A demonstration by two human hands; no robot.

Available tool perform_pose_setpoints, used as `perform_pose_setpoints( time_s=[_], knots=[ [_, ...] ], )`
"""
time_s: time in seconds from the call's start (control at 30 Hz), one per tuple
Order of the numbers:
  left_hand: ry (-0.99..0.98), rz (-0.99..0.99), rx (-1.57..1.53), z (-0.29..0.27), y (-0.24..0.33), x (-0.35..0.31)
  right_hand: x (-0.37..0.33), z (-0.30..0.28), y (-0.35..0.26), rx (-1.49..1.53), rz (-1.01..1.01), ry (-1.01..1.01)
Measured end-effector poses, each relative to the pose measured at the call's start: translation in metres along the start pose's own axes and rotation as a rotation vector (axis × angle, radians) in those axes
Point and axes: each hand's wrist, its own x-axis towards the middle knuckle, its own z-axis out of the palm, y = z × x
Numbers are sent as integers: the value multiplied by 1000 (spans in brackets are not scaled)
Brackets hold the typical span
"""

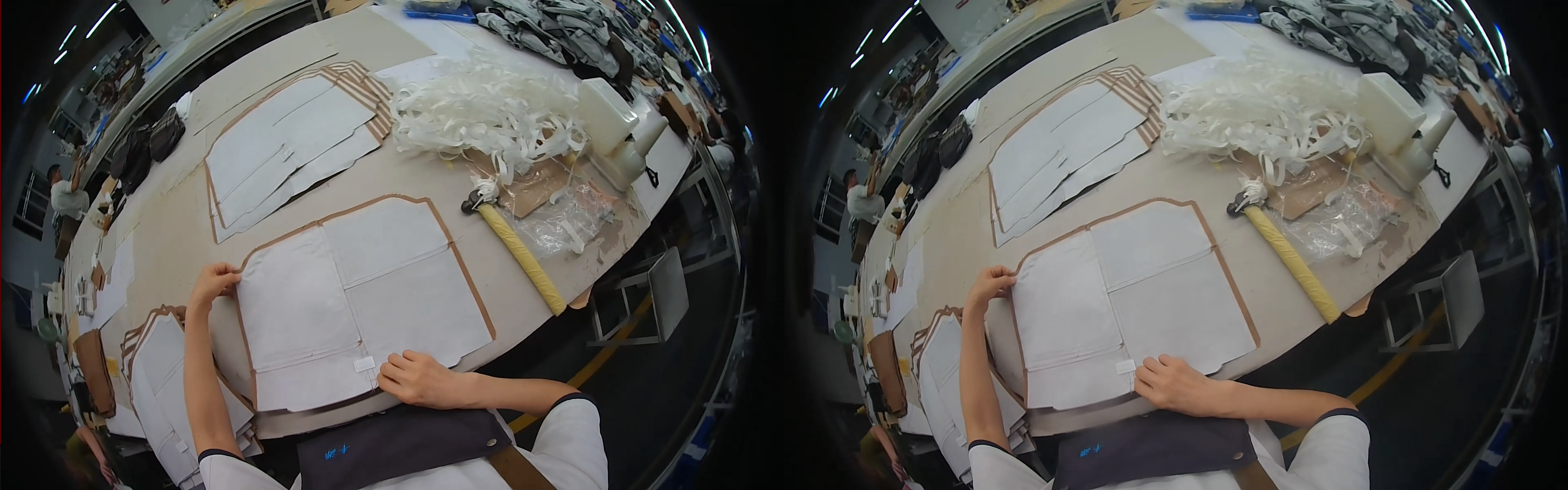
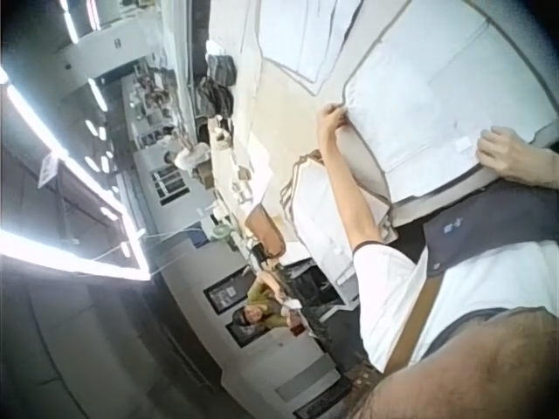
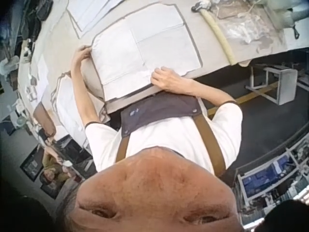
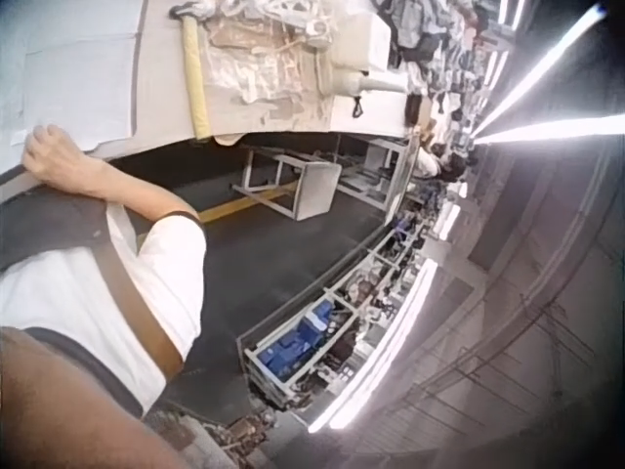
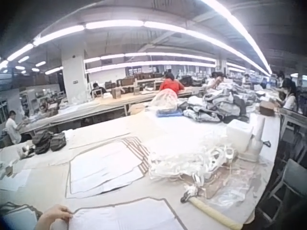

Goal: The recorder is applying white adhesive strips to the edges of brown leather panels and stacking them in a workshop.

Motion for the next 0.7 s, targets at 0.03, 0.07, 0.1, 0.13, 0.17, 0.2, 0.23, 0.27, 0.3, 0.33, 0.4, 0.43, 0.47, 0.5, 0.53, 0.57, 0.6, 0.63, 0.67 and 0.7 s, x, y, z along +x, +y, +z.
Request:
perform_pose_setpoints(
  time_s=[0.03,0.07,0.1,0.13,0.17,0.2,0.23,0.27,0.3,0.33,0.4,0.43,0.47,0.5,0.53,0.57,0.6,0.63,0.67,0.7],
  knots=[
    [-10,13,16,-2,2,2,-6,-1,1,77,21,-24],
    [54,74,290,-5,4,5,-12,-4,3,151,54,-46],
    [123,137,559,-4,10,10,-17,-9,7,143,66,-34],
    [291,242,732,11,31,4,-23,-17,14,213,144,18],
    [281,257,740,28,55,3,-29,-25,23,283,222,71],
    [238,424,559,43,84,3,-33,-33,32,233,276,117],
    [180,587,371,64,115,5,-38,-43,42,226,295,126],
    [84,650,298,93,149,2,-42,-57,52,147,356,173],
    [-8,705,227,125,182,-5,-46,-70,63,71,411,221],
    [-98,768,149,159,213,-13,-48,-83,72,66,453,276],
    [-228,908,81,217,258,-14,-54,-102,90,55,503,343],
    [-285,945,45,243,278,-17,-57,-110,100,60,569,399],
    [-277,1040,12,270,295,-17,-60,-117,108,63,633,454],
    [-270,1135,-24,293,312,-18,-63,-125,114,52,638,464],
    [-223,1205,36,316,329,-22,-68,-131,118,110,744,514],
    [-177,1275,92,336,344,-25,-75,-138,123,167,853,565],
    [-184,1285,94,350,357,-25,-82,-142,128,169,911,571],
    [-129,1345,72,362,367,-23,-88,-145,136,163,916,579],
    [-71,1403,50,371,374,-21,-94,-147,146,241,985,696],
    [-81,1411,50,380,381,-19,-102,-151,157,318,1056,817]
  ],
)
